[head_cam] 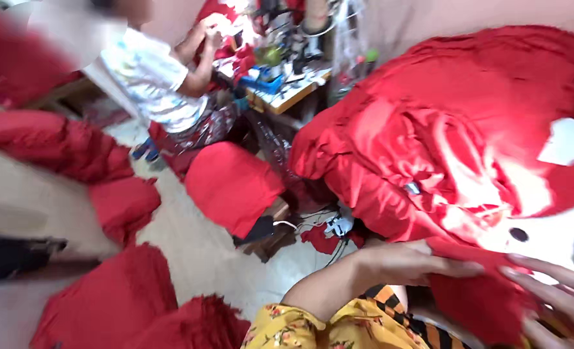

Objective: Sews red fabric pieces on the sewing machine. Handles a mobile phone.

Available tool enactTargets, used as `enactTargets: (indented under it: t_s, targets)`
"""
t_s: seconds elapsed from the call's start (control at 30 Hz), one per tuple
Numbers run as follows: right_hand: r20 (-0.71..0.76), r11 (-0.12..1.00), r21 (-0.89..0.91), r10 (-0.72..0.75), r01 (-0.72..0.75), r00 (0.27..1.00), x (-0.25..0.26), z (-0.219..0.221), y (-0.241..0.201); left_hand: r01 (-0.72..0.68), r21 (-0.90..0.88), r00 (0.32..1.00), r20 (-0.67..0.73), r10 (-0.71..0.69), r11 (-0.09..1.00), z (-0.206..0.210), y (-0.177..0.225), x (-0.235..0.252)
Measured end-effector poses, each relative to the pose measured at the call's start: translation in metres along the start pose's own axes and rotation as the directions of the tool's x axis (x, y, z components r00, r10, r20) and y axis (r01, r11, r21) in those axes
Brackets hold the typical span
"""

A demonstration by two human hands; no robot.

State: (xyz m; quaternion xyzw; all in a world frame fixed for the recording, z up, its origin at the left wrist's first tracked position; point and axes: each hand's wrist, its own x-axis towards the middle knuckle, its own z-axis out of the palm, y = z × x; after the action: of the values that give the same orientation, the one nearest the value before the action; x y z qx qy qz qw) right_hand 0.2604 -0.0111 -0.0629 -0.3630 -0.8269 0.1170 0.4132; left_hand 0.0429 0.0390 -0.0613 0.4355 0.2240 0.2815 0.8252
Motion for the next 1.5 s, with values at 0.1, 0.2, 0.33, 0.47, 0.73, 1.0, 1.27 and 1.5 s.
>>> enactTargets:
  t_s: [0.1, 0.2, 0.33, 0.47, 0.73, 1.0, 1.27, 1.5]
  targets:
    - [-0.150, 1.000, 0.029, 0.008, -0.004, 0.989, -0.008, 0.004, 0.013, -0.025, 0.101, 1.000, 0.019, 0.023, 0.995, -0.006, -0.011, 0.014]
    - [-0.216, 0.978, 0.204, 0.088, -0.043, 0.972, -0.010, 0.009, 0.023, -0.147, 0.341, 0.978, -0.090, 0.188, 0.929, -0.011, -0.019, 0.032]
    - [-0.221, 0.931, 0.344, 0.211, -0.126, 0.952, -0.012, 0.012, 0.041, -0.293, 0.592, 0.824, -0.243, 0.512, 0.751, -0.013, -0.025, 0.053]
    - [-0.171, 0.889, 0.414, 0.288, -0.196, 0.942, -0.008, 0.010, 0.054, -0.331, 0.685, 0.845, -0.092, 0.528, 0.649, -0.012, -0.017, 0.054]
    - [0.244, 0.636, 0.640, 0.364, -0.431, 0.899, 0.002, -0.005, 0.061, -0.423, 0.768, 0.884, 0.231, 0.407, 0.481, -0.007, -0.002, 0.052]
    - [0.134, 0.234, 0.951, 0.274, -0.201, 0.952, -0.004, -0.019, 0.051, -0.528, 0.050, 0.707, 0.579, 0.406, 0.848, -0.040, -0.006, 0.051]
    - [-0.261, 0.988, 0.055, 0.152, -0.142, 0.953, -0.005, -0.032, 0.017, -0.468, 0.869, 0.828, 0.367, 0.424, 0.162, 0.002, -0.021, 0.084]
    - [-0.253, 0.863, 0.490, 0.276, -0.123, 0.927, -0.014, -0.041, 0.011, -0.609, 0.687, 0.675, 0.187, 0.714, 0.396, 0.001, -0.059, 0.116]
